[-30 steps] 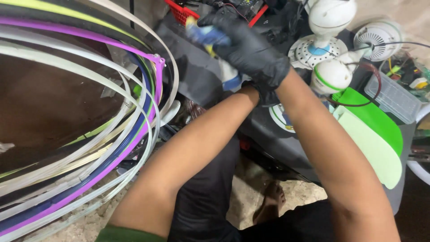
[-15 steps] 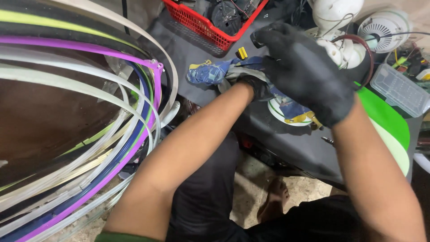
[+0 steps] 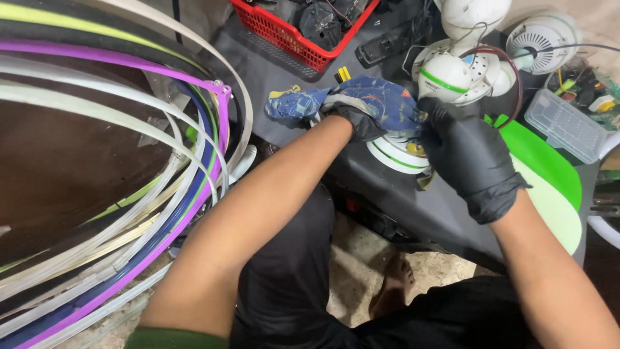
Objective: The person cleans the white motor housing of a fan with a cloth, then attaches three green fan blades to the motor hub one by one. The person is sitting on the floor in a workshop environment.
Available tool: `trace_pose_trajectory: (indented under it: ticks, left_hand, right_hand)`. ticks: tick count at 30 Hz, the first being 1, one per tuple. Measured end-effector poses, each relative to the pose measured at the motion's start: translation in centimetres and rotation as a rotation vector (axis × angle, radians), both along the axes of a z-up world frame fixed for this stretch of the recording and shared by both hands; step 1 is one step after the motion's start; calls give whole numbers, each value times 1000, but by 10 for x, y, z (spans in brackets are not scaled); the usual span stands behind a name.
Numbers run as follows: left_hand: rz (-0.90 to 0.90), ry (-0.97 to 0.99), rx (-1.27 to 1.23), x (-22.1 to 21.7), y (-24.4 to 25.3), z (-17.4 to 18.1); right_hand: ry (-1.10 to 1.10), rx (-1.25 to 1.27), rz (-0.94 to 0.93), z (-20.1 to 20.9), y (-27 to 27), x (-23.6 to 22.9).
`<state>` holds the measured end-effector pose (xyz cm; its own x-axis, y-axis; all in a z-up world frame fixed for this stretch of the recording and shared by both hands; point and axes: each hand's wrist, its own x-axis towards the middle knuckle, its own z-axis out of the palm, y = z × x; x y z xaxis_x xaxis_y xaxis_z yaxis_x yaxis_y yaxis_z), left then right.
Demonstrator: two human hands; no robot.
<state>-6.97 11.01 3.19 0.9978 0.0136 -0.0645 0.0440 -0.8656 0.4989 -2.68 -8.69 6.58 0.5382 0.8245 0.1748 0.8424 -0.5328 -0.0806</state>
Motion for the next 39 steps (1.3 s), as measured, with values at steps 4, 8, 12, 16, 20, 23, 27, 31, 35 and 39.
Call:
trace_pose_trajectory:
  ticks: [4, 8, 12, 16, 20, 23, 27, 31, 35, 39]
  left_hand:
    - [-7, -96, -33, 12, 7, -29]
    - [-136, -342, -603, 46, 12, -92]
    - [-112, -72, -1215, 61, 0, -118]
    - [-113, -149, -1107, 50, -3, -113]
    - [-127, -245, -956, 41, -2, -96]
    - [-130, -307, -858, 33, -3, -86]
    - [-167, -352, -768, 34, -18, -76]
    - [-259, -553, -694, 58, -29, -83]
    - [-258, -392, -1093, 32, -39, -35]
    - [-188, -372, -1329, 45, -52, -43]
  right_hand:
    - [28, 243, 234, 22, 5, 11]
    - [217, 533, 231, 59, 38, -6]
    - [374, 654, 482, 59, 101, -15]
    - [451, 557, 544, 43, 146, -21]
    - [445, 494, 599, 56, 148, -42]
    - [217, 498, 637, 58, 128, -38]
    - [90, 499, 658, 56, 78, -17]
    - [71, 583, 506, 67, 20, -1]
    - [-149, 736, 294, 52, -32, 34]
    - [103, 938, 215, 11, -62, 62]
